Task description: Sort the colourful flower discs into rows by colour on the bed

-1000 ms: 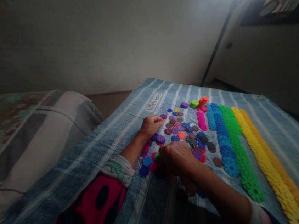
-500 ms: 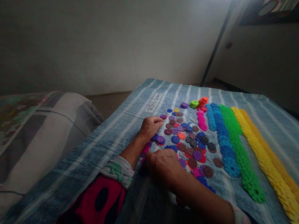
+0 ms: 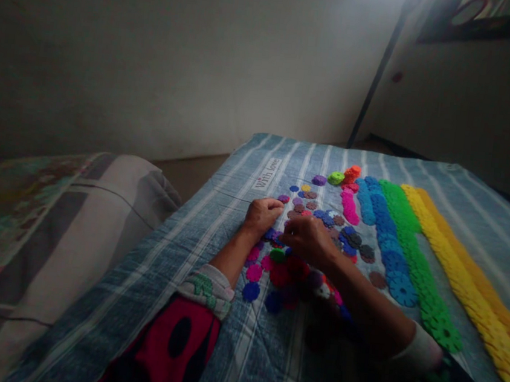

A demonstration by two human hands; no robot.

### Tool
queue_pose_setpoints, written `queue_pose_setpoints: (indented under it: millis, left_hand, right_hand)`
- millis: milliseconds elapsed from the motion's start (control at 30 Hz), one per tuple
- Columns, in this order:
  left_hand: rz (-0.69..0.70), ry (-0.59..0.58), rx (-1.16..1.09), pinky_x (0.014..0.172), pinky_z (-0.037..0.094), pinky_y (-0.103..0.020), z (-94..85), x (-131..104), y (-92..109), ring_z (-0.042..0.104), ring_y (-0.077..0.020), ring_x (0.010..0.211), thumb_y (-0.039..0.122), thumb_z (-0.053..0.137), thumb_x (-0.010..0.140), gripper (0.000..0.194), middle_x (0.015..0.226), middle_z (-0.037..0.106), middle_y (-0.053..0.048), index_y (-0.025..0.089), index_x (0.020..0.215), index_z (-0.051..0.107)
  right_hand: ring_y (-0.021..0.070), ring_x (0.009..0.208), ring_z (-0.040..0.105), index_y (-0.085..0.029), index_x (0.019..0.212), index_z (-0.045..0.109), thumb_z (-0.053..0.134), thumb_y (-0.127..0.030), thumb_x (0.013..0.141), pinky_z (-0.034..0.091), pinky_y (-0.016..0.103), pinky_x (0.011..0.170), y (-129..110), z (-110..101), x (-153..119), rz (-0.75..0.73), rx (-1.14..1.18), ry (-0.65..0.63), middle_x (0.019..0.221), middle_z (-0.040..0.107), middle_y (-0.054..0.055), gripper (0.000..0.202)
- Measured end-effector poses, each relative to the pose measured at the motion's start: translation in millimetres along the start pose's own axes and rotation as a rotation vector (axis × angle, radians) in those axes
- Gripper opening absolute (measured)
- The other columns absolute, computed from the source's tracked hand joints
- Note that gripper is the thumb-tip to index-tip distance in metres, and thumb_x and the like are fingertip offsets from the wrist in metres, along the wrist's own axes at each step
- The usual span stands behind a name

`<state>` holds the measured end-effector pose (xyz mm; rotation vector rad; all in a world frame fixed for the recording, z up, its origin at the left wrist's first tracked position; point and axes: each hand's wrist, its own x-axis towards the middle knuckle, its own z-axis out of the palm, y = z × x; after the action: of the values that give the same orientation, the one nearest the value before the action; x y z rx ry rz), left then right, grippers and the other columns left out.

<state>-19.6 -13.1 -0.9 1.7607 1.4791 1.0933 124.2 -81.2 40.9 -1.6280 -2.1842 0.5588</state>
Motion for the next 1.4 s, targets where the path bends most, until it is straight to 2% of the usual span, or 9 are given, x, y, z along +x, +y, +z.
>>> queue_pose_setpoints:
  millis: [133,300,400,600,767,933,1067,1233,1400]
  left_hand:
    - [-0.003,0.002,-0.004,0.085,0.05,-0.028,0.4,-0.1,0.0,0.068,-0.0204,0.088,0.025,0.058,0.07,0.023,0.085,0.075,-0.003,0.017,0.082,0.076]
    - [0.001,0.009,0.015,0.086,0.05,-0.029,2.2,0.6,-2.6,0.068,-0.0198,0.088,0.025,0.058,0.071,0.022,0.087,0.075,-0.003,0.018,0.083,0.075]
    - [0.003,-0.001,0.016,0.088,0.049,-0.029,2.2,0.5,-2.8,0.068,-0.0193,0.089,0.025,0.058,0.072,0.022,0.088,0.075,-0.002,0.018,0.083,0.075]
    - [0.009,0.01,0.0,0.088,0.049,-0.029,1.4,-0.4,-1.7,0.068,-0.0198,0.09,0.025,0.058,0.071,0.022,0.089,0.075,-0.004,0.018,0.082,0.075]
    - [0.016,0.001,-0.006,0.087,0.049,-0.03,1.1,-1.0,-1.7,0.068,-0.0197,0.088,0.025,0.058,0.072,0.021,0.087,0.075,-0.004,0.017,0.081,0.075]
    - [0.023,-0.001,-0.014,0.086,0.05,-0.03,1.5,0.4,-3.7,0.068,-0.0194,0.086,0.024,0.059,0.07,0.02,0.085,0.075,-0.002,0.018,0.08,0.075]
    - [0.027,-0.023,-0.029,0.084,0.05,-0.031,-1.0,0.1,-2.2,0.067,-0.0194,0.084,0.025,0.061,0.068,0.02,0.083,0.074,-0.003,0.017,0.08,0.075]
    - [0.015,-0.144,-0.039,0.074,0.049,-0.03,-7.4,-1.9,2.6,0.064,-0.0183,0.075,0.036,0.068,0.064,0.031,0.077,0.071,-0.002,0.014,0.084,0.074]
    - [0.02,-0.232,0.077,0.075,0.047,-0.031,-12.2,-2.3,7.9,0.061,-0.0191,0.077,0.041,0.075,0.055,0.045,0.078,0.068,0.0,0.016,0.093,0.074]
  right_hand:
    - [0.0173,0.078,0.064,-0.022,0.088,0.075,0.061,-0.026,0.079,0.036,0.023,0.061,0.7,7.2,4.5,0.063,-0.09,0.006,0.084,0.072,0.004,0.017]
    - [0.0183,0.074,0.064,-0.02,0.083,0.075,0.055,-0.035,0.085,0.035,0.024,0.057,19.0,-0.5,7.5,0.168,-0.08,0.074,0.077,0.071,0.006,0.025]
    - [0.0167,0.07,0.063,-0.02,0.081,0.074,0.059,-0.038,0.083,0.035,0.023,0.055,23.4,-3.2,7.5,0.21,-0.01,0.117,0.073,0.07,0.003,0.024]
    - [0.0166,0.076,0.065,-0.022,0.08,0.074,0.06,-0.029,0.081,0.036,0.022,0.058,13.8,3.9,8.0,0.127,-0.041,0.115,0.078,0.072,0.002,0.016]
    - [0.0223,0.083,0.066,-0.022,0.087,0.074,0.058,-0.032,0.084,0.036,0.026,0.06,16.6,7.5,10.4,0.175,-0.102,0.158,0.085,0.073,0.007,0.019]
    - [0.0207,0.079,0.065,-0.022,0.082,0.074,0.058,-0.034,0.083,0.036,0.025,0.06,25.0,-4.1,6.6,0.208,-0.09,0.204,0.081,0.072,0.006,0.019]
    - [0.0162,0.065,0.06,-0.019,0.073,0.07,0.06,-0.03,0.08,0.036,0.024,0.056,31.0,-19.9,-6.7,0.202,0.069,0.212,0.066,0.066,0.003,0.016]
    - [0.0131,0.053,0.054,-0.018,0.061,0.062,0.058,-0.033,0.076,0.035,0.024,0.051,49.9,-35.7,-40.2,0.159,0.276,0.241,0.055,0.06,0.0,0.021]
    - [0.0122,0.046,0.051,-0.018,0.063,0.062,0.058,-0.042,0.073,0.036,0.024,0.047,71.9,-54.2,-69.9,0.249,0.409,0.286,0.052,0.059,0.0,0.026]
